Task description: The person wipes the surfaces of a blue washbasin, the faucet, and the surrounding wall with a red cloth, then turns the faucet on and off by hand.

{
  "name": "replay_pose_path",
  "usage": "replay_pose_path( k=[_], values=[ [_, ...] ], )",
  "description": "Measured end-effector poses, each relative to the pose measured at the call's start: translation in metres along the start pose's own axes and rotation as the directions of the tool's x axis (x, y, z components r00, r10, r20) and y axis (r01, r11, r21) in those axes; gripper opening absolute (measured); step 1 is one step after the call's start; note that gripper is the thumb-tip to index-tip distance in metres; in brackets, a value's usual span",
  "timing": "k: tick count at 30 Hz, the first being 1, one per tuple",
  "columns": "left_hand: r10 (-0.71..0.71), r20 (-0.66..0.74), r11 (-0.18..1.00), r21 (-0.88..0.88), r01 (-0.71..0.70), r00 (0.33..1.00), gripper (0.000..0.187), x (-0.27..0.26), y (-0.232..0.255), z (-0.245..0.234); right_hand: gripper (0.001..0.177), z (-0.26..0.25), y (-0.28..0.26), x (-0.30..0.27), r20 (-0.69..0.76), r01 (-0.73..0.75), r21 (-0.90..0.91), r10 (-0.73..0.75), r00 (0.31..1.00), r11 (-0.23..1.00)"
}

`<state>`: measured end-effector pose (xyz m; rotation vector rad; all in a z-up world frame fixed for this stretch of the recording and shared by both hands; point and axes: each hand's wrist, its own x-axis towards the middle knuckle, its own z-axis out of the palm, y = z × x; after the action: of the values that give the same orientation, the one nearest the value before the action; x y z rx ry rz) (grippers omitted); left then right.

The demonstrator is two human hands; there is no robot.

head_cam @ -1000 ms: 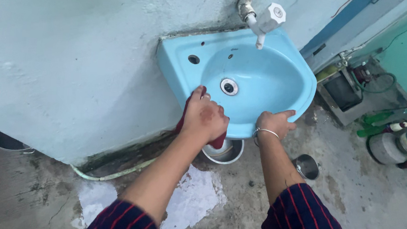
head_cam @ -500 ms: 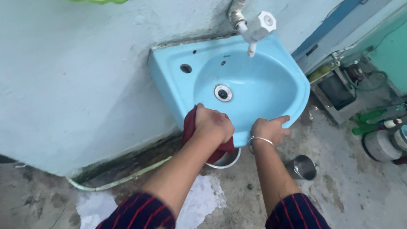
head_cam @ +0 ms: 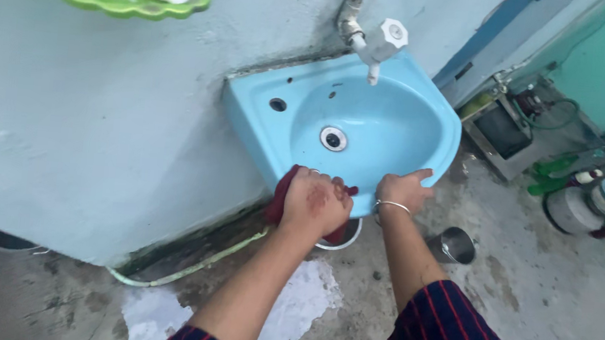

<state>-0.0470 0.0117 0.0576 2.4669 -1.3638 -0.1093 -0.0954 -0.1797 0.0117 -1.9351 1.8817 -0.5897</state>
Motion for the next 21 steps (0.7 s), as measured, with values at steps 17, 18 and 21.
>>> replay_pose_path(
  k=[17, 18, 21],
  values=[
    [0.225, -0.59, 0.905, -0.169, -0.39, 0.776, 0.023, 0.046, -0.189, -0.034, 0.088, -0.021, -0.008, -0.015, 0.068, -0.006, 0.016, 0.005, 0.998, 1.0],
    [0.161, -0.616, 0.903, -0.223, -0.366, 0.771, 0.027, 0.047, -0.187, -0.031, 0.088, -0.022, -0.008, -0.015, 0.07, -0.003, 0.014, 0.002, 0.998, 1.0],
    [0.026, -0.659, 0.897, -0.316, -0.308, 0.752, 0.029, 0.044, -0.172, -0.021, 0.087, -0.021, -0.01, -0.015, 0.061, -0.017, 0.005, 0.016, 0.998, 1.0]
  ],
)
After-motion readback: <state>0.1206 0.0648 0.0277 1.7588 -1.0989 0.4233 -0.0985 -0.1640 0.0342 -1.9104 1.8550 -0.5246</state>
